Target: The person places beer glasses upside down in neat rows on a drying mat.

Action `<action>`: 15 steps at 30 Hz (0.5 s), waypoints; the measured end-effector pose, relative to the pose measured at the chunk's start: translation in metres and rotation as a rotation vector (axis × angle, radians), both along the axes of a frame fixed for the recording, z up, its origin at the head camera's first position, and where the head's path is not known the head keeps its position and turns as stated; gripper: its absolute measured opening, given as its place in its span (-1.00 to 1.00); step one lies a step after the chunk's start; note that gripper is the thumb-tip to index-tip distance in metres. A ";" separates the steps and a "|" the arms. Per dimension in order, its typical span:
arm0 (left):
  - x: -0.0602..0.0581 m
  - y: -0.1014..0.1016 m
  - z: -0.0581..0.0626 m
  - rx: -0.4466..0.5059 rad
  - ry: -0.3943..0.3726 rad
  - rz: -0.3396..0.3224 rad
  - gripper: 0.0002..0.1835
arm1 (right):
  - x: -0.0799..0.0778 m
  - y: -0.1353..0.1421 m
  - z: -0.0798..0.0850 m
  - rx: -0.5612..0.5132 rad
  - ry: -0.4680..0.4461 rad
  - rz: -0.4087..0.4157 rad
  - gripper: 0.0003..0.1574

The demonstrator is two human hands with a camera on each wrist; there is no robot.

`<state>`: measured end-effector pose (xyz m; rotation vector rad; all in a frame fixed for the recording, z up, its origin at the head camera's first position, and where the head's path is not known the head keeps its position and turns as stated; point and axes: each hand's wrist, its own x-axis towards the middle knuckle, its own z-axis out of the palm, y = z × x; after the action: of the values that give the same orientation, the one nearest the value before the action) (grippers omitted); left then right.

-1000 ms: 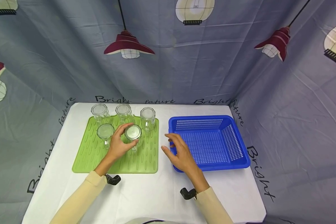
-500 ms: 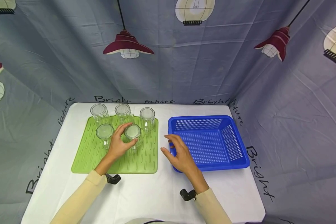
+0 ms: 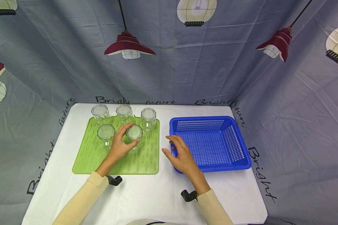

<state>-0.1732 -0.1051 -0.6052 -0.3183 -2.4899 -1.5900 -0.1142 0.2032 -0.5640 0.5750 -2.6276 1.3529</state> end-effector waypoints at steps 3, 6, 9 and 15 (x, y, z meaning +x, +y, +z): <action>0.001 0.000 0.001 0.002 0.006 0.000 -0.08 | -0.001 0.000 0.000 -0.001 -0.002 0.000 -0.38; 0.001 0.000 0.002 -0.002 0.015 0.000 -0.08 | -0.002 0.000 -0.001 -0.004 -0.003 0.001 -0.37; 0.002 0.000 0.003 -0.011 0.025 0.000 -0.09 | -0.001 0.000 -0.002 0.000 -0.001 0.002 -0.37; 0.004 0.001 0.006 -0.002 0.025 -0.010 -0.09 | 0.000 0.003 -0.003 0.001 0.006 0.001 -0.36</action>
<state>-0.1696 -0.1039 -0.5993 -0.3498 -2.4752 -1.5781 -0.1145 0.2057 -0.5666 0.5795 -2.6240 1.3485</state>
